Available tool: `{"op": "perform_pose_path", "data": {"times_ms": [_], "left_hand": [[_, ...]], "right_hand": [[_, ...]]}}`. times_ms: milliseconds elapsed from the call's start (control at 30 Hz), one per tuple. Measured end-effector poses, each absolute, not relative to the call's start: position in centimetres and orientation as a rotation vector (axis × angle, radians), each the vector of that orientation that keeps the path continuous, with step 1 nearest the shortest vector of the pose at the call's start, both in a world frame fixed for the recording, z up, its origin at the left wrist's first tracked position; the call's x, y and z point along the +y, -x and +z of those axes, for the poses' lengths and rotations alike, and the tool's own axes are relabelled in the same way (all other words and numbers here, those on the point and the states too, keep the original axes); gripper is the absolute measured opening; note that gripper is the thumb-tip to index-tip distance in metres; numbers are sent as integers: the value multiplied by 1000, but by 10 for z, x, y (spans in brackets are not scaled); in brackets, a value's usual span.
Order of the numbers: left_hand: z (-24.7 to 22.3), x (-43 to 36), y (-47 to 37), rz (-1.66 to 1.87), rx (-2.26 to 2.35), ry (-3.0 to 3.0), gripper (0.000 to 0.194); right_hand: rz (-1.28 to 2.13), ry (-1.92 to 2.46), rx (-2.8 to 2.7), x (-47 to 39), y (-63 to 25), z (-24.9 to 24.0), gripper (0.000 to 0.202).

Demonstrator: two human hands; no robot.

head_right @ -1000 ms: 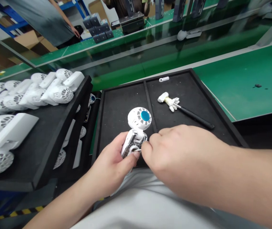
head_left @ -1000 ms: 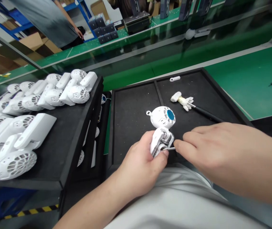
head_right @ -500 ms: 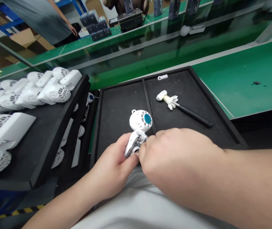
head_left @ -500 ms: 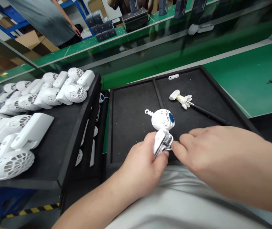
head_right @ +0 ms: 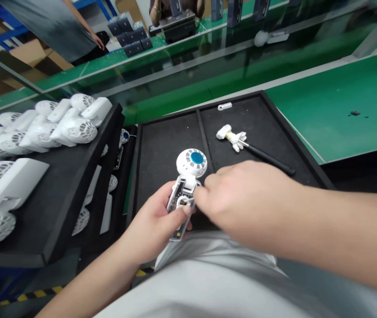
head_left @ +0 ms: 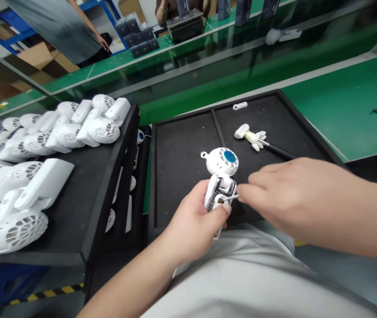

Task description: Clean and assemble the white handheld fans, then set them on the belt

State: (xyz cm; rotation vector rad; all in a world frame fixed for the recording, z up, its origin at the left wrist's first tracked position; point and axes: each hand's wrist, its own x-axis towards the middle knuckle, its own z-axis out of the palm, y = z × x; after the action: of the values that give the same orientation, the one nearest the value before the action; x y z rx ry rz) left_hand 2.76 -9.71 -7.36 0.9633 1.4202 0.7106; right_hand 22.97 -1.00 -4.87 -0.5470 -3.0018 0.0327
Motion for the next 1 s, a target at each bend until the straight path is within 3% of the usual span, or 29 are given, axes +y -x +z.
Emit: {"op": "perform_pose_path", "data": {"times_ms": [133, 233, 333, 400, 467, 600, 867, 1000], "left_hand": [[-72, -95, -17, 961, 1202, -640, 52], [-73, -95, -8, 1083, 1079, -582, 57], [-75, -95, -3, 1157, 1019, -538, 59], [-74, -95, -1, 1201, 1020, -519, 61], [-72, -94, 0, 1238, 1041, -519, 62], [-70, -91, 2, 1295, 1072, -543, 55], [-79, -85, 1, 1430, 1098, -595, 45], [-59, -95, 1, 1358, 1145, -648, 43]], "right_hand": [[-26, 957, -2699, 23, -243, -109, 28], [102, 1112, -2652, 42, -247, -162, 32], [-20, 1300, -2592, 58, -256, -192, 41], [-176, 1542, -2502, 71, -266, -200, 53], [-177, 1680, -2490, 82, -275, -203, 52], [-23, 1613, -2562, 92, -285, -201, 37], [-19, 1668, -2421, 86, -285, -191, 36], [16, 1645, -2456, 98, -296, -197, 39]]}}
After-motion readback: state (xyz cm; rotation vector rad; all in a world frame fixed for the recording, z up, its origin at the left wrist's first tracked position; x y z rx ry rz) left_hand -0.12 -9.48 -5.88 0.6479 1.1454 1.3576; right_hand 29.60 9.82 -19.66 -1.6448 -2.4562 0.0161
